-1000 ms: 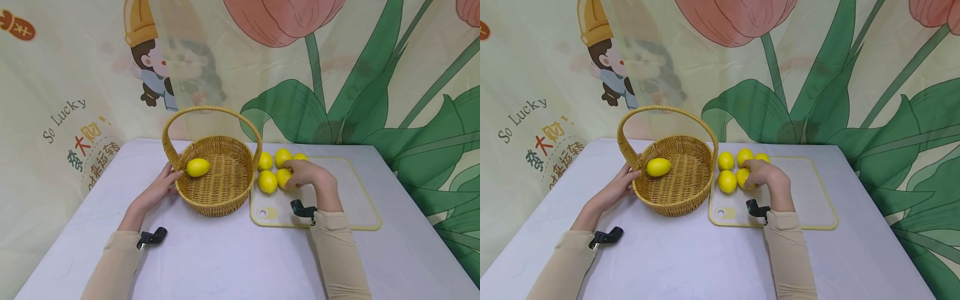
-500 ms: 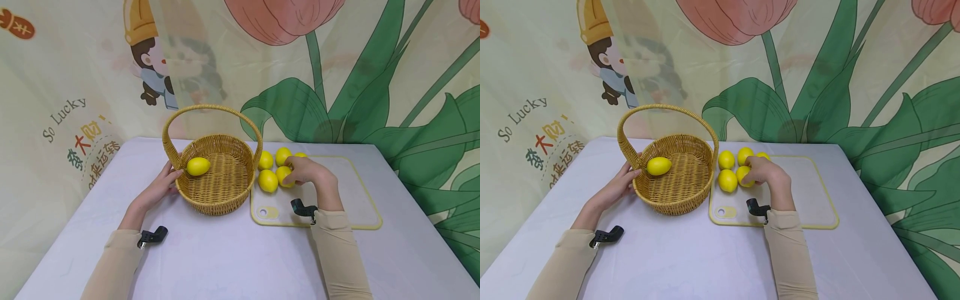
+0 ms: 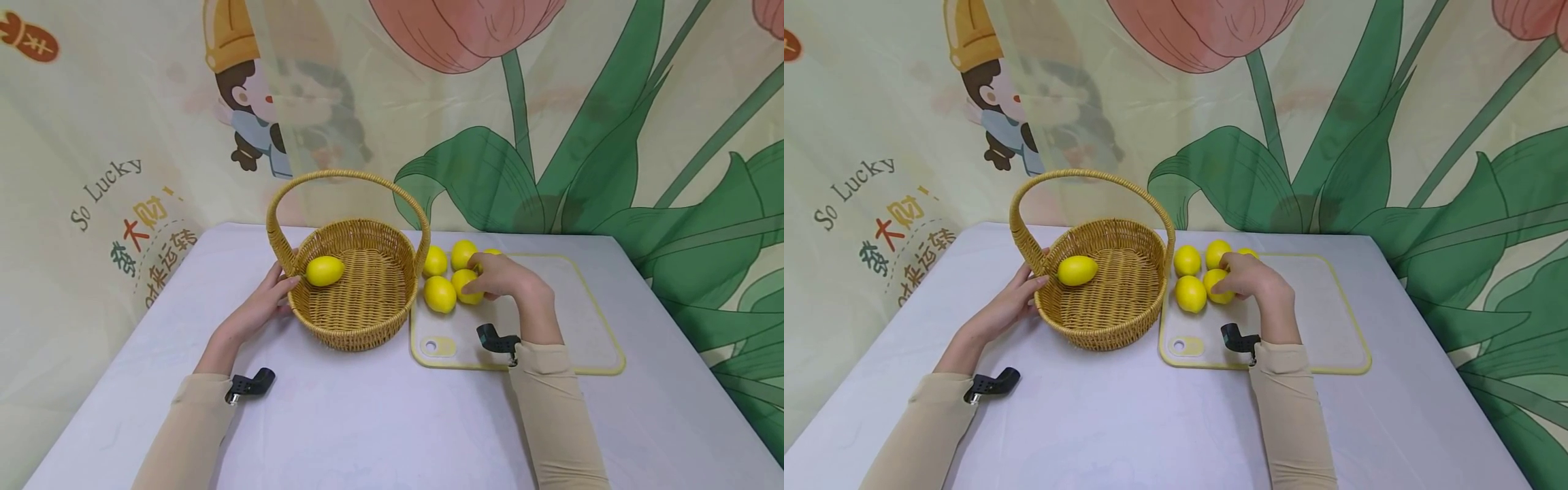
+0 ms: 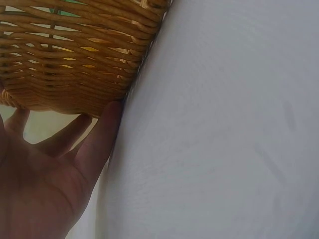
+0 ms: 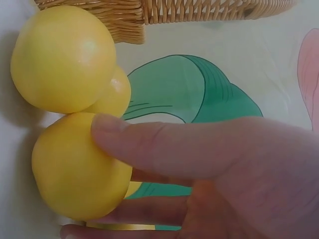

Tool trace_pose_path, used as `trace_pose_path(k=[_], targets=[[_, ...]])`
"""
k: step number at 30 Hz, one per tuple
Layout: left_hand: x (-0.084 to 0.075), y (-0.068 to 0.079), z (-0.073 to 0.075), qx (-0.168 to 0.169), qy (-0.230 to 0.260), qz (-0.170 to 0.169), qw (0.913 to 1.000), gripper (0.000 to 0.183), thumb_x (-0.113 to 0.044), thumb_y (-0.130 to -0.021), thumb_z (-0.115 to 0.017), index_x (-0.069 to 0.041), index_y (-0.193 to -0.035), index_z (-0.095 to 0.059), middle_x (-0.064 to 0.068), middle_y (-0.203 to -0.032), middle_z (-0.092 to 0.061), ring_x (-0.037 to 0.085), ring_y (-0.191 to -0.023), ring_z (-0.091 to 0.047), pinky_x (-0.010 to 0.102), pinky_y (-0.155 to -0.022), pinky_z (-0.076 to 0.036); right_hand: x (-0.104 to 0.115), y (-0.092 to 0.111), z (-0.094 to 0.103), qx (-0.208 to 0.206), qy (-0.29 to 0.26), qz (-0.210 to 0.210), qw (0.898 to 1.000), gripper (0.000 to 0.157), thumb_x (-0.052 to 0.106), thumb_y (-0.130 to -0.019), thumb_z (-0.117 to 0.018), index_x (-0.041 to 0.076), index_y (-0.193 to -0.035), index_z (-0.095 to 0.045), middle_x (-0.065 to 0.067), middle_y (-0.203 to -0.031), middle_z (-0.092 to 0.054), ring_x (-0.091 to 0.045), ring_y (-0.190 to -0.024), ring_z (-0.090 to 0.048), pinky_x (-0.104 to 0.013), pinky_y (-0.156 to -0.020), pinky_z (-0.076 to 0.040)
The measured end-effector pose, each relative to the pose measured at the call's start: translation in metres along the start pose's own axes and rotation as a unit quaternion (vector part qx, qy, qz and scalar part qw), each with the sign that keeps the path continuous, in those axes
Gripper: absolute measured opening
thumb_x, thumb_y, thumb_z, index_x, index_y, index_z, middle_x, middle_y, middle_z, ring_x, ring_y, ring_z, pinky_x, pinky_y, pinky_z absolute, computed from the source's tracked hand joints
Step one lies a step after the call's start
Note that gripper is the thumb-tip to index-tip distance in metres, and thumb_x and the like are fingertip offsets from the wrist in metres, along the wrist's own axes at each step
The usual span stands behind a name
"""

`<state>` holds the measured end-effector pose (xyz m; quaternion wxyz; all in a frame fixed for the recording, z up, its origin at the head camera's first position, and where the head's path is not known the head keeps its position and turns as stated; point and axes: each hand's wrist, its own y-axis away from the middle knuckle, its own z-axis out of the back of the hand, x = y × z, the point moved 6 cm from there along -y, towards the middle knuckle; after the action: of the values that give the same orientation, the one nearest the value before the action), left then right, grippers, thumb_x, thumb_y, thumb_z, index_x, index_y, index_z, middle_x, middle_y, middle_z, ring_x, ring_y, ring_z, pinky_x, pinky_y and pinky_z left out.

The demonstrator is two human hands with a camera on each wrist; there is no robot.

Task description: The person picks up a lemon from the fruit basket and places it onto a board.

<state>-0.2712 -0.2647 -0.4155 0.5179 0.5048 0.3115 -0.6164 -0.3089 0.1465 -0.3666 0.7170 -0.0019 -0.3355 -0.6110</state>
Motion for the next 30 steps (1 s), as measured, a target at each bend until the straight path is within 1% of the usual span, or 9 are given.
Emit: trace_pose_path(k=[4, 8, 12, 16, 21, 24, 30], targets=[[-0.001, 0.0, 0.0, 0.002, 0.004, -0.003, 1.0, 0.07, -0.051, -0.104, -0.042, -0.04, -0.158, 0.001, 0.015, -0.167, -0.011, 0.041, -0.142, -0.04, 0.044, -0.103, -0.051, -0.003, 0.002, 0.0, 0.008, -0.018, -0.005, 1.0, 0.061, 0.034, -0.091, -0.066, 0.007, -0.142, -0.046, -0.015, -0.133, -0.055, -0.026, -0.097, -0.063, -0.036, -0.087, -0.056], [-0.001, 0.0, -0.001, 0.004, 0.005, -0.006, 1.0, 0.07, -0.05, -0.104, -0.042, -0.04, -0.158, 0.001, 0.015, -0.167, -0.011, 0.041, -0.141, -0.04, 0.042, -0.102, -0.052, -0.006, 0.003, 0.0, 0.013, -0.026, -0.011, 1.0, 0.062, 0.033, -0.092, -0.065, 0.008, -0.145, -0.045, -0.016, -0.139, -0.052, -0.027, -0.101, -0.063, -0.038, -0.091, -0.056], [-0.001, 0.001, -0.001, 0.004, 0.003, -0.009, 0.9999, 0.07, -0.048, -0.105, -0.041, -0.039, -0.159, 0.002, 0.016, -0.167, -0.01, 0.042, -0.141, -0.04, 0.039, -0.1, -0.054, -0.007, 0.003, 0.002, 0.011, -0.023, -0.006, 1.0, 0.062, 0.033, -0.092, -0.066, 0.008, -0.144, -0.045, -0.016, -0.136, -0.053, -0.026, -0.099, -0.063, -0.036, -0.088, -0.056], [-0.001, 0.001, 0.0, 0.002, 0.0, -0.009, 1.0, 0.069, -0.048, -0.105, -0.041, -0.039, -0.159, 0.001, 0.017, -0.167, -0.01, 0.042, -0.141, -0.04, 0.039, -0.1, -0.053, -0.005, 0.004, 0.006, 0.004, -0.016, 0.005, 1.0, 0.062, 0.032, -0.092, -0.066, 0.008, -0.145, -0.043, -0.017, -0.128, -0.058, -0.028, -0.098, -0.063, -0.037, -0.085, -0.058], [-0.002, 0.002, -0.001, -0.001, -0.005, -0.006, 1.0, 0.069, -0.049, -0.105, -0.041, -0.039, -0.159, 0.002, 0.017, -0.167, -0.011, 0.042, -0.141, -0.04, 0.043, -0.104, -0.051, -0.001, 0.007, 0.012, -0.004, -0.016, 0.024, 1.0, 0.064, 0.03, -0.093, -0.065, 0.006, -0.147, -0.041, -0.022, -0.131, -0.057, -0.033, -0.103, -0.063, -0.038, -0.083, -0.059], [-0.001, 0.002, -0.001, -0.001, -0.005, -0.004, 1.0, 0.07, -0.05, -0.104, -0.041, -0.039, -0.159, 0.002, 0.016, -0.167, -0.011, 0.041, -0.141, -0.04, 0.046, -0.105, -0.049, 0.002, 0.01, 0.015, -0.012, -0.014, 0.041, 0.999, 0.063, 0.028, -0.094, -0.065, 0.006, -0.148, -0.04, -0.025, -0.133, -0.057, -0.035, -0.105, -0.062, -0.041, -0.085, -0.059], [0.0, 0.001, -0.001, 0.001, -0.003, 0.0, 1.0, 0.07, -0.051, -0.104, -0.041, -0.041, -0.158, 0.001, 0.015, -0.167, -0.012, 0.04, -0.141, -0.041, 0.044, -0.104, -0.05, 0.01, 0.018, 0.022, -0.042, 0.017, 0.073, 0.996, 0.06, 0.03, -0.094, -0.064, 0.012, -0.147, -0.044, -0.022, -0.134, -0.058, -0.036, -0.113, -0.06, -0.05, -0.092, -0.053]])
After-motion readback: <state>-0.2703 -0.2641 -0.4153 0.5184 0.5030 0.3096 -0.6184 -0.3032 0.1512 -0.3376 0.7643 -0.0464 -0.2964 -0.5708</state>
